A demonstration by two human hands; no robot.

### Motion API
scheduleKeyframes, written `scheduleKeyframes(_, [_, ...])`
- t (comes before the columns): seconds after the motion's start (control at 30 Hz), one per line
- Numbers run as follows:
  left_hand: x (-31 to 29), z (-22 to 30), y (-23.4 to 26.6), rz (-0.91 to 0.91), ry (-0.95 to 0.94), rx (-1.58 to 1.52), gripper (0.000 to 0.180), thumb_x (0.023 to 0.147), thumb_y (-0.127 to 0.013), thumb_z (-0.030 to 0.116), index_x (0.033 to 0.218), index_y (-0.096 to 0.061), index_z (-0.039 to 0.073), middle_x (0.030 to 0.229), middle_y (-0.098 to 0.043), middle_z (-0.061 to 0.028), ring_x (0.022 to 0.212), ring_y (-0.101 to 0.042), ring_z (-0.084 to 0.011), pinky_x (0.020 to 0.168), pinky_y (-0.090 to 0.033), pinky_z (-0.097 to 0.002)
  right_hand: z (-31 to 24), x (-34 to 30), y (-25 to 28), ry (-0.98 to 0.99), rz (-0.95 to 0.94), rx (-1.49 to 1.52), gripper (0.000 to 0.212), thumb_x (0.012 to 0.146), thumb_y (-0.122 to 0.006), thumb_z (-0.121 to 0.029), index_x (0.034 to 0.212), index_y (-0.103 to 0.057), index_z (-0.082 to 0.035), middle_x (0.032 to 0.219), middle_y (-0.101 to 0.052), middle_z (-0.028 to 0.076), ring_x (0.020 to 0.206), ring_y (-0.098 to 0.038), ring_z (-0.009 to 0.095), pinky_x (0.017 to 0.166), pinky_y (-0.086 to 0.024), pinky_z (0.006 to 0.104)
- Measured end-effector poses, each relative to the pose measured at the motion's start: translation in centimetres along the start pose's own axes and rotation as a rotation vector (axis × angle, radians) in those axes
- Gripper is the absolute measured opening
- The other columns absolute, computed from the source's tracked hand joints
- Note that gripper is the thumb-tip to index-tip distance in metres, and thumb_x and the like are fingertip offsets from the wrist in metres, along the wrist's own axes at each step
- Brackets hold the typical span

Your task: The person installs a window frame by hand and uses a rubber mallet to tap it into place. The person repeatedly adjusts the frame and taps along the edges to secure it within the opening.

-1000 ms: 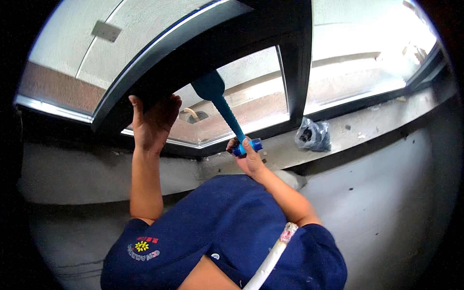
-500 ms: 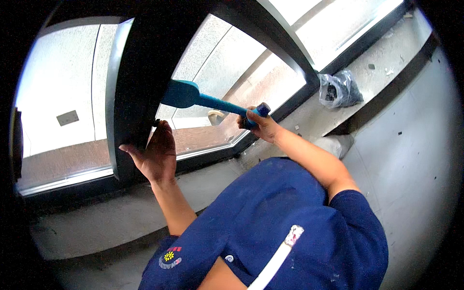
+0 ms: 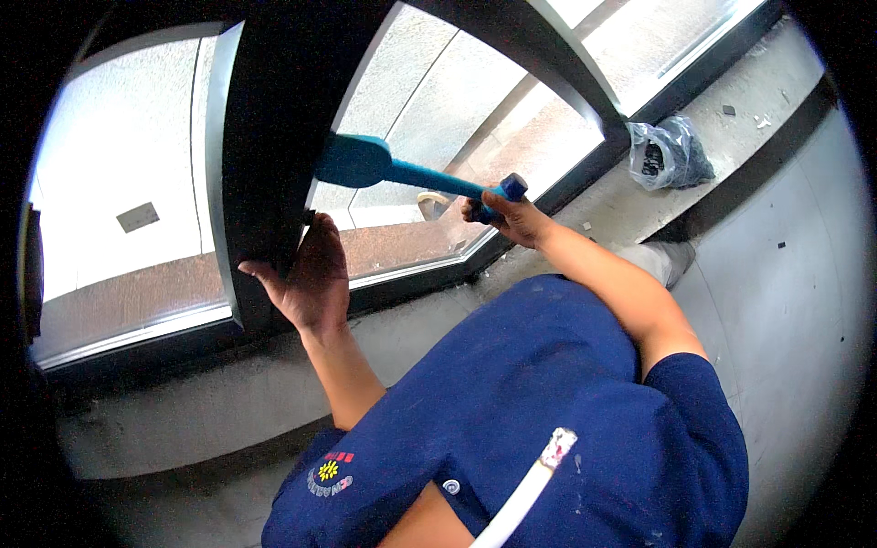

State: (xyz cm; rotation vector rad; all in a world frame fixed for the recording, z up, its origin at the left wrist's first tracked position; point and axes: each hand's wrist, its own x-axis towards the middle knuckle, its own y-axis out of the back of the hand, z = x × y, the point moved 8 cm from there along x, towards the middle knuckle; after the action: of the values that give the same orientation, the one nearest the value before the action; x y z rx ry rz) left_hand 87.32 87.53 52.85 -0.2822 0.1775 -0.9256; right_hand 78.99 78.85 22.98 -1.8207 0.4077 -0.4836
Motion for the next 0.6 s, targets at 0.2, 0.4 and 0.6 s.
scheduleKeyframes(0.2, [-0.2,0.5,0.3,0.065,-0.084,0.029,0.09,0.079,-0.067,0.074,0.128,-0.056,-0.001,0.12,-0.06,-0.0196,0.114,-0.062,-0.0305,0.104,-0.052,-0.0405,0.1,0.2,-0.1,-0.001,-0.027,-0.023,0.059,0.083,-0.079,-0.05,0.114,-0.061,-0.003,0.105,-0.066,0.008,0.106,-0.064,0.021,0.102,-0.05,0.0364])
scheduleKeyframes(0.4, [-0.6,0.6,0.8,0.154,-0.104,0.108,0.094,0.081,-0.058,0.079,0.128,-0.055,-0.003,0.117,-0.063,-0.0227,0.111,-0.065,-0.0324,0.103,-0.053,-0.0423,0.2,-0.5,-0.3,0.031,-0.005,0.0,0.052,0.086,-0.075,-0.052,0.109,-0.063,-0.007,0.103,-0.066,0.008,0.102,-0.064,0.02,0.098,-0.05,0.0363])
scheduleKeyframes(0.6, [-0.4,0.5,1.2,0.099,-0.073,0.119,0.1,0.08,-0.058,0.08,0.129,-0.052,-0.007,0.117,-0.062,-0.0247,0.111,-0.065,-0.0328,0.104,-0.052,-0.0427,2.8,-4.1,-2.4,-0.039,0.079,0.077,0.05,0.084,-0.073,-0.057,0.101,-0.064,-0.011,0.099,-0.065,0.006,0.1,-0.063,0.019,0.094,-0.049,0.0349])
